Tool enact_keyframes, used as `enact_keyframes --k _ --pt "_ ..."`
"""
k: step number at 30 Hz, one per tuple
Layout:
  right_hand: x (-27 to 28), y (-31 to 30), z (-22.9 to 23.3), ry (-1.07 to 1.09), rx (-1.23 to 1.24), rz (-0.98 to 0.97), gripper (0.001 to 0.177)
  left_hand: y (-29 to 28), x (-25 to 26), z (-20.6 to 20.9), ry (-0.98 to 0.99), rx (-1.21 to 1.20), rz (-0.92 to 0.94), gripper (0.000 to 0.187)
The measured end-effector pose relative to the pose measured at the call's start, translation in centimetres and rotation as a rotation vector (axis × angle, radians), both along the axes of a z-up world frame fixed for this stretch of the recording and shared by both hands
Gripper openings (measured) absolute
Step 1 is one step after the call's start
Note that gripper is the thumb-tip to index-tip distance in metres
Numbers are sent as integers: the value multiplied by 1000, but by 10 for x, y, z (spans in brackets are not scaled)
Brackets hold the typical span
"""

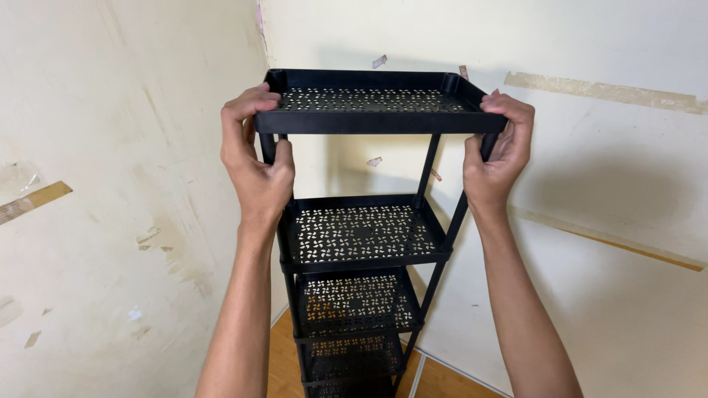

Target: The person assembles a black metal shelving unit by inserting perforated shelves into the frame and adjusting their positions. The person then places a top tray onto the frame and secures it.

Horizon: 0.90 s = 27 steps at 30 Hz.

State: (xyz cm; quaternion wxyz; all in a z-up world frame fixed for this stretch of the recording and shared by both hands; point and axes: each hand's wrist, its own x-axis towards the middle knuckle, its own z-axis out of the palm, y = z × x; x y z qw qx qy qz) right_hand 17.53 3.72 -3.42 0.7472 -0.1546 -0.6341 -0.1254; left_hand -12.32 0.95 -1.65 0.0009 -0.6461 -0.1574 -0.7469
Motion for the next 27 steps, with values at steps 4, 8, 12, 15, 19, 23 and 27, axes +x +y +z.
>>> enact_keyframes --k 4,8,12,15,19,23,27 --pt "3 -5 1 -43 24 74 27 -12 1 4 -3 -32 -60 28" --pt "6 -3 -3 -22 33 112 29 -7 3 12 -114 -111 194 14" --pt "12 5 -2 -14 29 189 33 -2 3 14 -186 -228 89 17" --pt "20 9 5 86 -76 353 38 2 -11 14 -213 -237 -48 17" --pt "30 16 40 295 -385 597 46 22 -41 43 -241 -491 -154 38" --pt "27 35 82 266 -925 591 48 58 -47 71 -96 -732 -160 55" --pt "20 63 91 278 -1233 451 34 85 -32 79 -74 -1052 -237 57"
